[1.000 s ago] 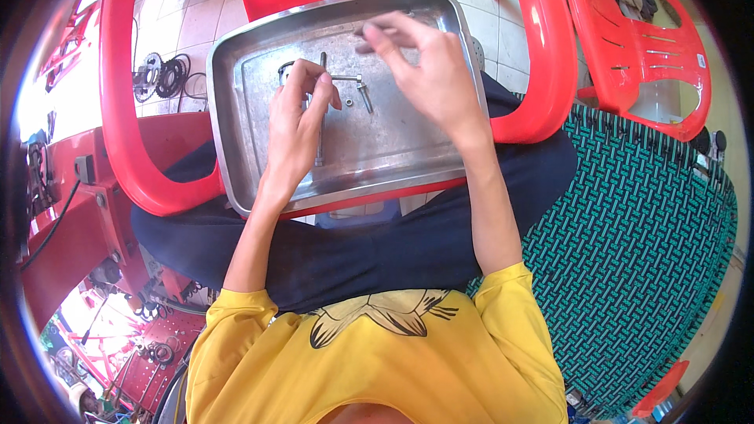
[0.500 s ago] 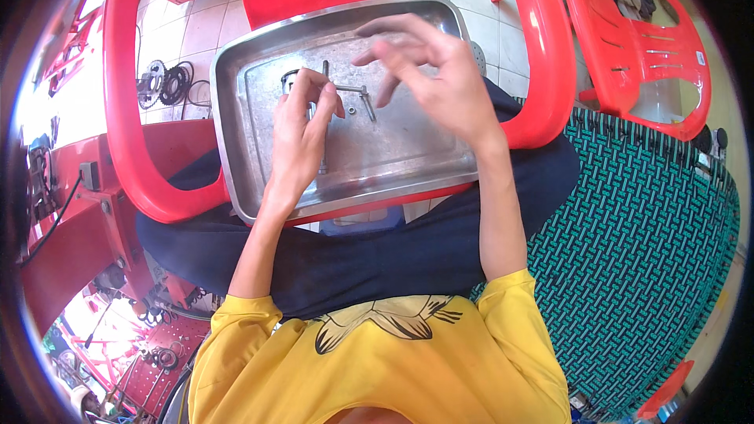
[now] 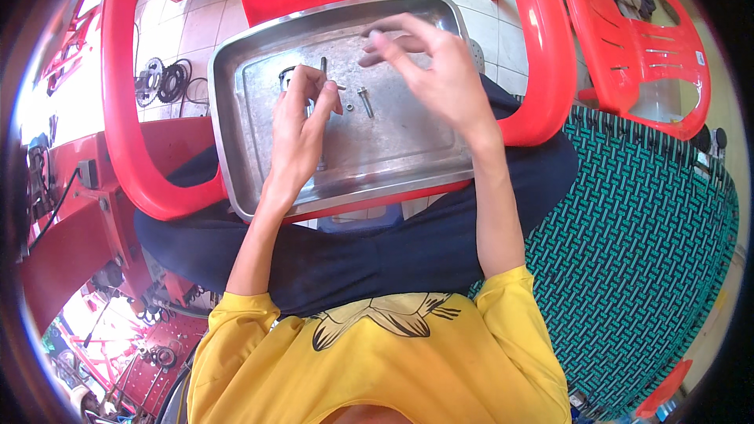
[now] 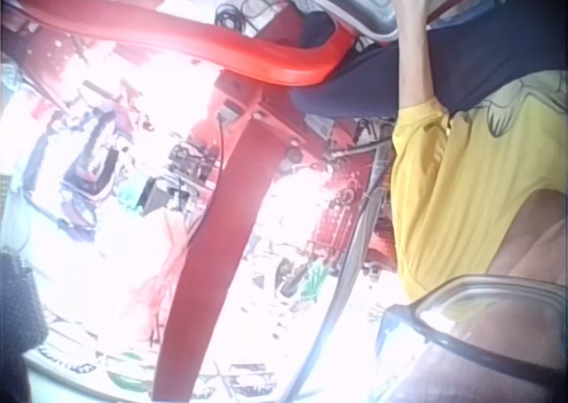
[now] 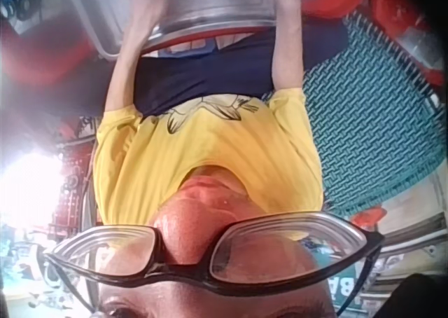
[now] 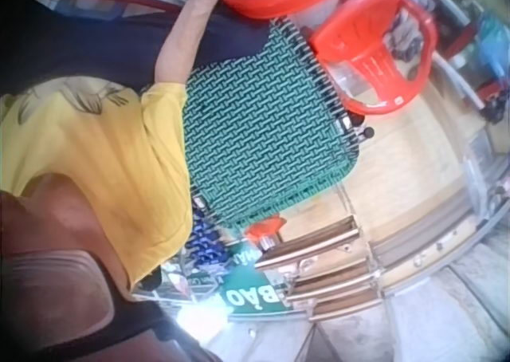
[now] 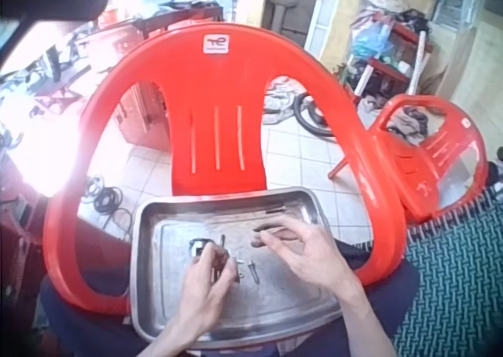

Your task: The person disassembles a mechanical part by hand while holding it over a metal tray on their lap, unscrewing a long bolt and removing internal components.

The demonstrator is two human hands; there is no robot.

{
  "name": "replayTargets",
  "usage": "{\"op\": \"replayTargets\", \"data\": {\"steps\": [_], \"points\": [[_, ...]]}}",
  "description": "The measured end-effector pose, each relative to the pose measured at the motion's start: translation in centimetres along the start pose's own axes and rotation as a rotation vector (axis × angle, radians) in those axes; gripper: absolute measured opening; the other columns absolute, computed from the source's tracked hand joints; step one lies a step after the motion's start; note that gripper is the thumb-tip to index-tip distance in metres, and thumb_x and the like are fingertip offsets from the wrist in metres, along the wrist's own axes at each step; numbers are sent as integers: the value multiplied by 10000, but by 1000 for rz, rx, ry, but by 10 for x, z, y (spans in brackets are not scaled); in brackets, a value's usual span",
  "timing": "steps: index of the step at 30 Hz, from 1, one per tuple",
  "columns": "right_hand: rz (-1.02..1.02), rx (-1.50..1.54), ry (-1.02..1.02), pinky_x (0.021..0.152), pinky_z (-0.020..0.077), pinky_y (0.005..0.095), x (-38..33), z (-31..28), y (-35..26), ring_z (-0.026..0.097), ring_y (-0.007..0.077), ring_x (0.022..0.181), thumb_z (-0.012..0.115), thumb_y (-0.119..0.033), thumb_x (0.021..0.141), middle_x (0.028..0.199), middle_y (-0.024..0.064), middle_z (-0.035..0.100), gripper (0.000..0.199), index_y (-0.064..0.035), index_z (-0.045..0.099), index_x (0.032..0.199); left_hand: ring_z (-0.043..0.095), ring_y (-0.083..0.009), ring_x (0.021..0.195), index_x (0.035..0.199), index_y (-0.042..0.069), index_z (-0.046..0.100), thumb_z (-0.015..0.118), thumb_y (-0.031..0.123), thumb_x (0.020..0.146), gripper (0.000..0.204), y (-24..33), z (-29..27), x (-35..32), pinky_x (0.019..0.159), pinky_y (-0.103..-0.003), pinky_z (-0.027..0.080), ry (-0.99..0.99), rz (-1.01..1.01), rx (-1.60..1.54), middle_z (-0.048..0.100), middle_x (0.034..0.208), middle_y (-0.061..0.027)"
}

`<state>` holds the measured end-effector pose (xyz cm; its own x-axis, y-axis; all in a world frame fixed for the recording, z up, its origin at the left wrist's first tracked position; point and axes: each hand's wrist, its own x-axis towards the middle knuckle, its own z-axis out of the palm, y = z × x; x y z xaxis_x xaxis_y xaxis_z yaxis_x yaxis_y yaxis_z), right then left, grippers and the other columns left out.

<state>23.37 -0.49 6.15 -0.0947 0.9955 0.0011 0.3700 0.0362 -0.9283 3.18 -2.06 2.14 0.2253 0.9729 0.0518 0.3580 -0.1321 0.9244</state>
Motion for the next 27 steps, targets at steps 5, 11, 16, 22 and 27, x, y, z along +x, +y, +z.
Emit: {"op": "replayTargets", "data": {"steps": [5, 11, 16, 22, 27], "points": [[-85, -116, 0, 899, 512, 325, -1, 13, 4, 714, 229, 1028, 660, -226, 953, 1010, 115, 747, 264, -34, 678, 1134, 486, -103, 655, 970, 8, 546, 550, 177, 998, 172, -1, 0, 0, 603, -292, 404, -11, -64, -117, 633, 727, -60], [-69, -162, 154, 896, 512, 320, 3, 7, 9, 714, 203, 996, 654, -193, 958, 970, 107, 746, 234, -18, 671, 1112, 593, -221, 650, 933, 1, 568, 611, 146, 950, 152, 8, -5, 3, 770, -366, 445, 9, -132, -200, 639, 681, -94], [-66, -228, 276, 880, 504, 279, 5, -1, 9, 701, 135, 970, 635, -147, 974, 977, 91, 749, 192, -7, 659, 1103, 570, -219, 811, 913, 68, 655, 696, 213, 893, 152, -2, -6, 2, 884, -377, 377, -23, 224, 407, 640, 797, -40], [-114, -239, 392, 831, 516, 326, 7, -11, 14, 723, 210, 892, 671, -220, 942, 918, 101, 756, 223, -35, 678, 1066, 559, -245, 984, 891, 106, 698, 764, 230, 810, 162, -13, -2, -4, 957, -424, 363, -58, 350, 663, 615, 912, -44], [-130, -264, 434, 819, 517, 328, 8, -24, 13, 722, 220, 886, 674, -222, 940, 908, 101, 758, 224, -33, 675, 1060, 549, -262, 1022, 932, 107, 688, 787, 222, 778, 216, -14, -3, -6, 982, -433, 348, -100, 318, 676, 609, 952, -60]]}}
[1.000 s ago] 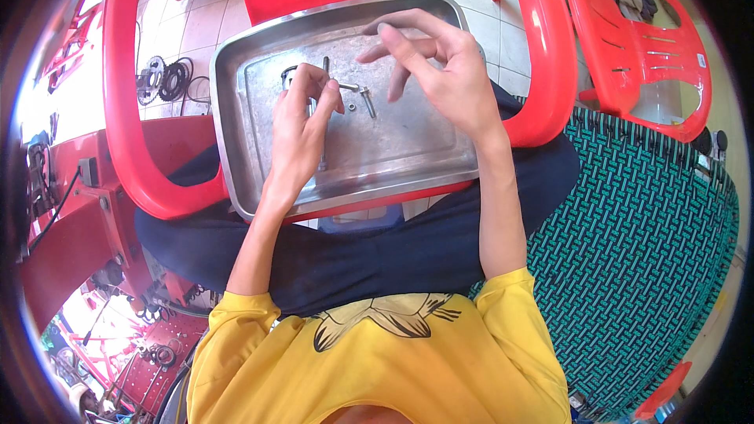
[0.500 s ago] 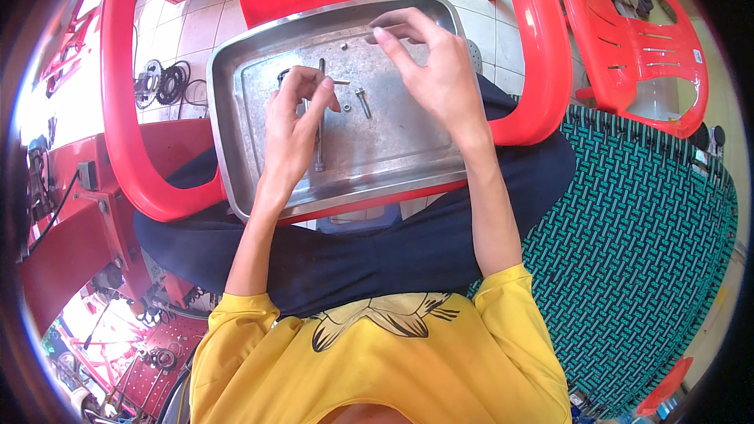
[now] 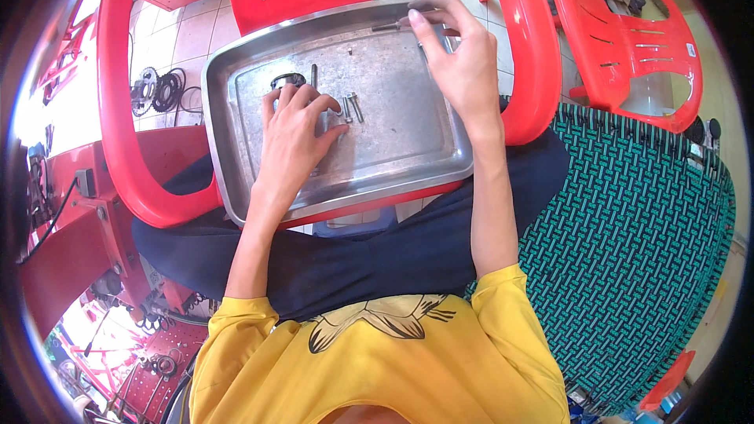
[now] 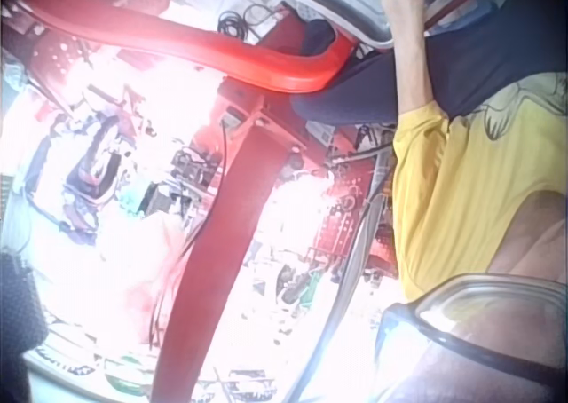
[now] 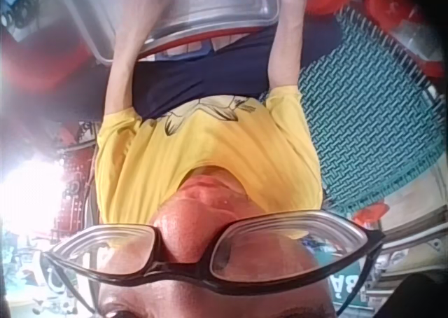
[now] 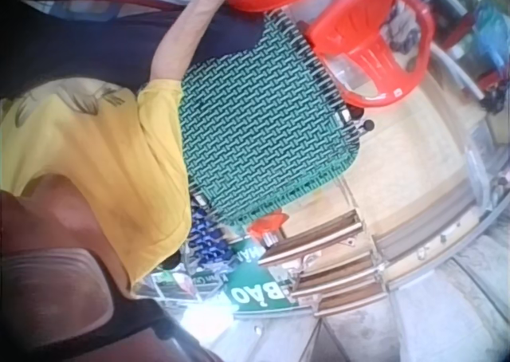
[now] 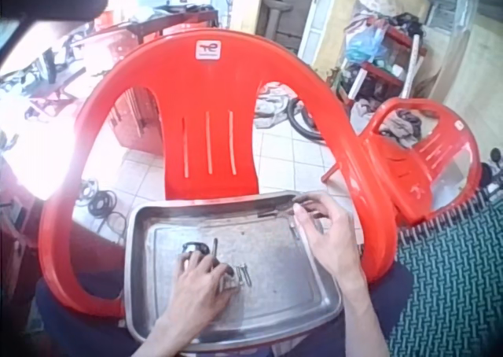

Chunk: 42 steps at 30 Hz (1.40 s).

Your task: The person disassembles a mechanical part by hand while holding it over a metal tray on their lap, unscrewing a long bolt and removing internal components.

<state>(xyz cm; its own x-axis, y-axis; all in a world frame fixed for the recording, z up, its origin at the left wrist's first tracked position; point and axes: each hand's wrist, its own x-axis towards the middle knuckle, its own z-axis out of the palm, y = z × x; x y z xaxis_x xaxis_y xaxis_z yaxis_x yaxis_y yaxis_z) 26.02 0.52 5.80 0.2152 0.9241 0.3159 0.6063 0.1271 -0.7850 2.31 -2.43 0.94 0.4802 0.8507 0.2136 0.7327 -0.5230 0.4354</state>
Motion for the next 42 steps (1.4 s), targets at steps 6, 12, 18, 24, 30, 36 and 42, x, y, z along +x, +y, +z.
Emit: {"op": "replayTargets", "data": {"steps": [6, 12, 18, 24, 30, 36, 42], "points": [[-3, -145, -30, 803, 523, 343, 3, -14, 9, 712, 248, 902, 680, -219, 929, 977, 107, 746, 269, -42, 647, 1129, 551, -269, 1020, 988, 95, 661, 796, 219, 770, 284, 1, -6, 5, 972, -421, 353, 33, -57, -65, 609, 942, -56], [96, -370, -261, 843, 531, 434, -8, -1, 23, 681, 347, 910, 686, -213, 899, 1149, 175, 650, 397, -61, 582, 1250, 586, -238, 935, 1023, 87, 643, 768, 188, 814, 263, -5, -13, 10, 952, -401, 362, 156, -73, -93, 632, 897, -44], [56, -650, -303, 803, 541, 496, -13, 15, 33, 665, 393, 961, 694, -223, 888, 1093, 166, 648, 332, -77, 609, 1174, 594, -229, 878, 1044, 69, 608, 741, 150, 841, 257, -11, -30, 14, 969, -398, 352, 258, -170, -215, 654, 853, -36], [36, -705, -319, 750, 546, 497, -13, 23, 37, 681, 373, 926, 721, -162, 852, 1046, 128, 681, 298, -72, 618, 1117, 600, -196, 821, 1043, 67, 605, 734, 137, 847, 245, -11, -34, 14, 960, -387, 351, 297, -187, -253, 658, 825, -20], [118, -633, -388, 754, 535, 474, -10, 25, 37, 681, 384, 925, 722, -122, 850, 970, 145, 715, 303, -44, 599, 1117, 596, -188, 808, 1037, 66, 609, 732, 139, 848, 237, -10, -36, 15, 945, -378, 356, 303, -187, -260, 655, 821, -18], [65, -55, -431, 810, 527, 421, -13, 33, 16, 682, 378, 942, 680, -104, 910, 961, 209, 676, 367, 7, 474, 1193, 568, -186, 783, 1024, 69, 638, 730, 147, 864, 200, -10, -33, 14, 850, -353, 392, 278, -180, -334, 655, 814, -30], [192, 525, -505, 821, 549, 331, -17, 39, -14, 689, 197, 943, 684, -87, 930, 1017, 110, 658, 427, -18, 452, 1281, 607, -217, 776, 1146, 68, 654, 684, 76, 897, 251, -3, -30, 16, 785, -363, 478, 189, -170, -568, 677, 853, -83]]}}
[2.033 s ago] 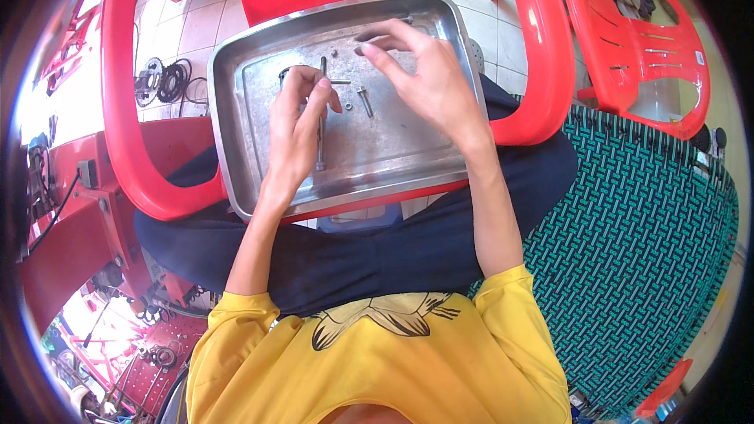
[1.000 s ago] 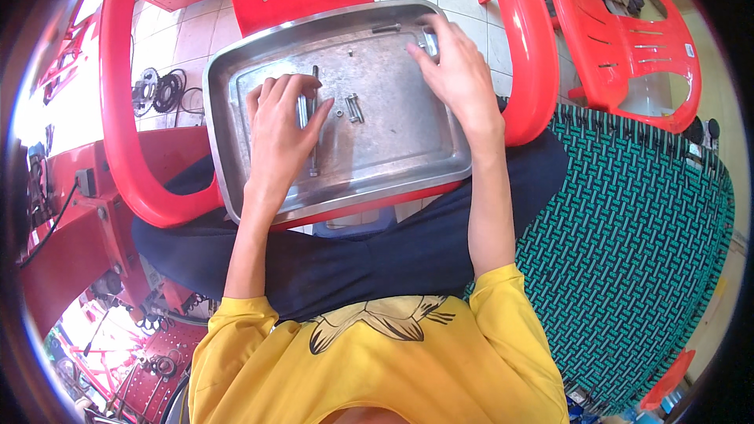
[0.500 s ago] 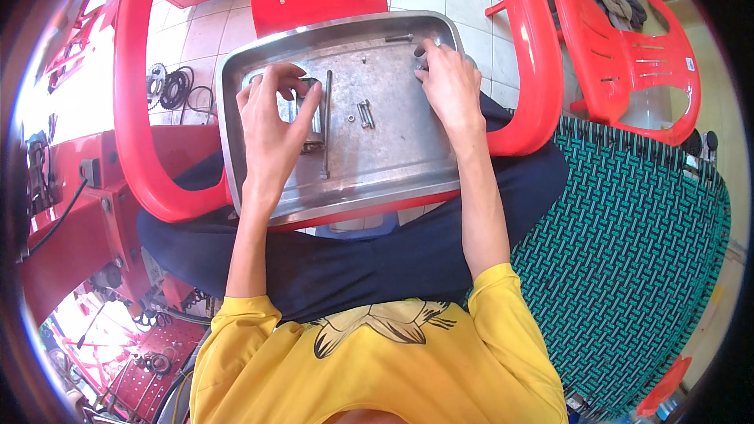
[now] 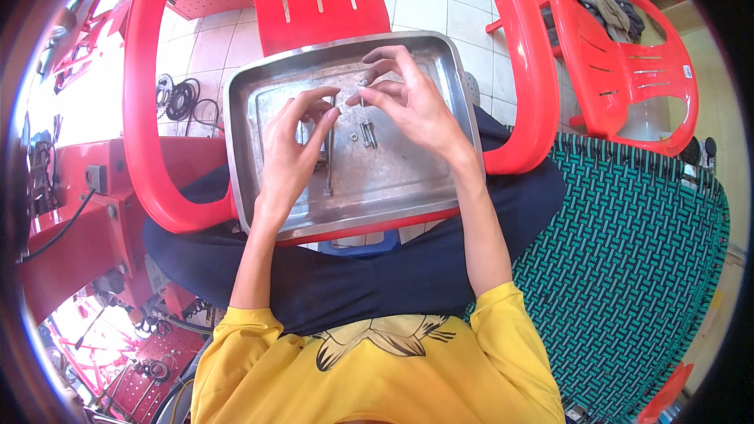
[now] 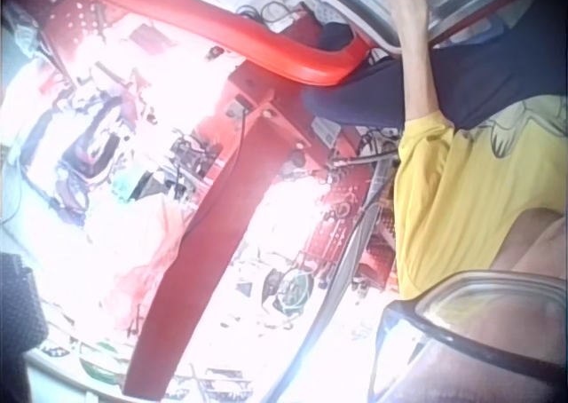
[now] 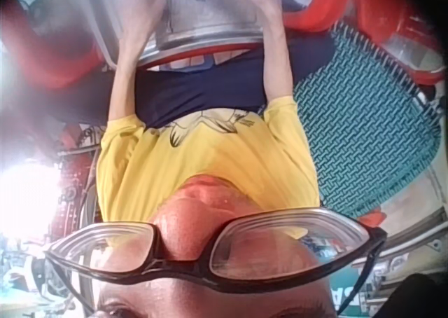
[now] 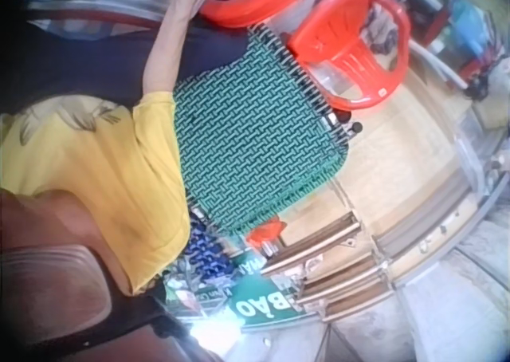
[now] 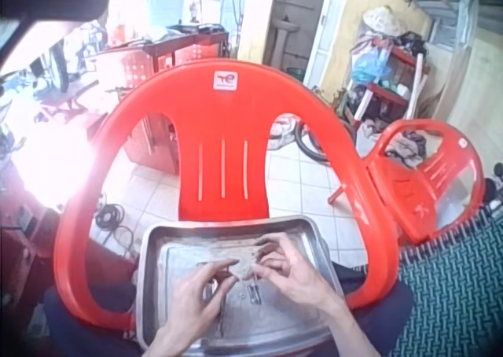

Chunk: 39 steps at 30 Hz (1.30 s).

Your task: The person disassembles a mechanical part by hand while holding it over a metal tray on their lap, unscrewing a long bolt and removing internal components.

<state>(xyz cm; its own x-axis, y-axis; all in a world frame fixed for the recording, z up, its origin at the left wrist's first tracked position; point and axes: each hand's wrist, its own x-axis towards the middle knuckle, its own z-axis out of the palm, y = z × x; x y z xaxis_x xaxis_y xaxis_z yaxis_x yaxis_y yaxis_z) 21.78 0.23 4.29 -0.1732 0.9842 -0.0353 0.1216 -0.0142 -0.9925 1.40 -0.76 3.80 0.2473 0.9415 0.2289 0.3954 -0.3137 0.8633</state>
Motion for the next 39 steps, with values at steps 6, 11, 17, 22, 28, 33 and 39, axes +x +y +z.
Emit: {"op": "replayTargets", "data": {"steps": [6, 11, 17, 22, 28, 33, 39], "points": [[1, 8, -105, 810, 546, 283, -1, 2, -4, 686, 144, 904, 722, -68, 899, 963, 84, 682, 438, -17, 507, 1278, 648, -144, 748, 1124, 47, 710, 702, 49, 881, 243, 3, 9, -2, 724, -295, 501, 1, -45, -155, 696, 827, -89], [17, -9, -100, 780, 543, 280, -1, 5, -4, 678, 115, 869, 727, -81, 898, 872, 58, 695, 369, -25, 570, 1226, 654, -164, 742, 981, 13, 698, 742, 38, 840, 150, -1, 10, -4, 703, -302, 506, 17, -5, -111, 690, 824, -101], [13, -99, -127, 729, 528, 274, 0, 11, 6, 651, 113, 792, 669, -144, 954, 853, 52, 674, 286, -29, 589, 1204, 653, -237, 739, 919, 26, 638, 734, 46, 840, 126, -5, 14, -4, 707, -351, 479, 47, 106, 62, 672, 825, -101], [5, -83, -76, 669, 514, 279, -3, 26, 14, 617, 121, 730, 590, -188, 1011, 857, 62, 646, 257, -7, 566, 1191, 656, -267, 743, 950, 23, 614, 697, 39, 868, 118, -11, 18, -5, 696, -378, 480, 66, 90, -14, 664, 839, -113], [-21, -41, 13, 640, 496, 285, -5, 41, 18, 591, 120, 706, 539, -184, 1038, 845, 60, 621, 224, -11, 537, 1181, 652, -286, 739, 982, 11, 596, 671, 37, 887, 124, -9, 15, -4, 687, -389, 493, 28, 20, -78, 663, 852, -134], [-19, 21, 6, 660, 494, 285, -2, 38, 28, 601, 127, 730, 542, -191, 1036, 842, 73, 625, 227, -15, 543, 1178, 649, -270, 763, 1027, 34, 597, 652, 66, 911, 133, -15, 18, -3, 751, -389, 474, 14, 76, 7, 671, 860, -107], [-11, -345, -36, 747, 505, 314, -33, 27, 7, 639, 181, 819, 590, -186, 1005, 923, 111, 642, 249, -30, 571, 1198, 669, -267, 861, 1075, 14, 610, 654, 55, 918, 168, -12, -5, -16, 810, -364, 489, 14, 147, 177, 692, 925, -125]]}}
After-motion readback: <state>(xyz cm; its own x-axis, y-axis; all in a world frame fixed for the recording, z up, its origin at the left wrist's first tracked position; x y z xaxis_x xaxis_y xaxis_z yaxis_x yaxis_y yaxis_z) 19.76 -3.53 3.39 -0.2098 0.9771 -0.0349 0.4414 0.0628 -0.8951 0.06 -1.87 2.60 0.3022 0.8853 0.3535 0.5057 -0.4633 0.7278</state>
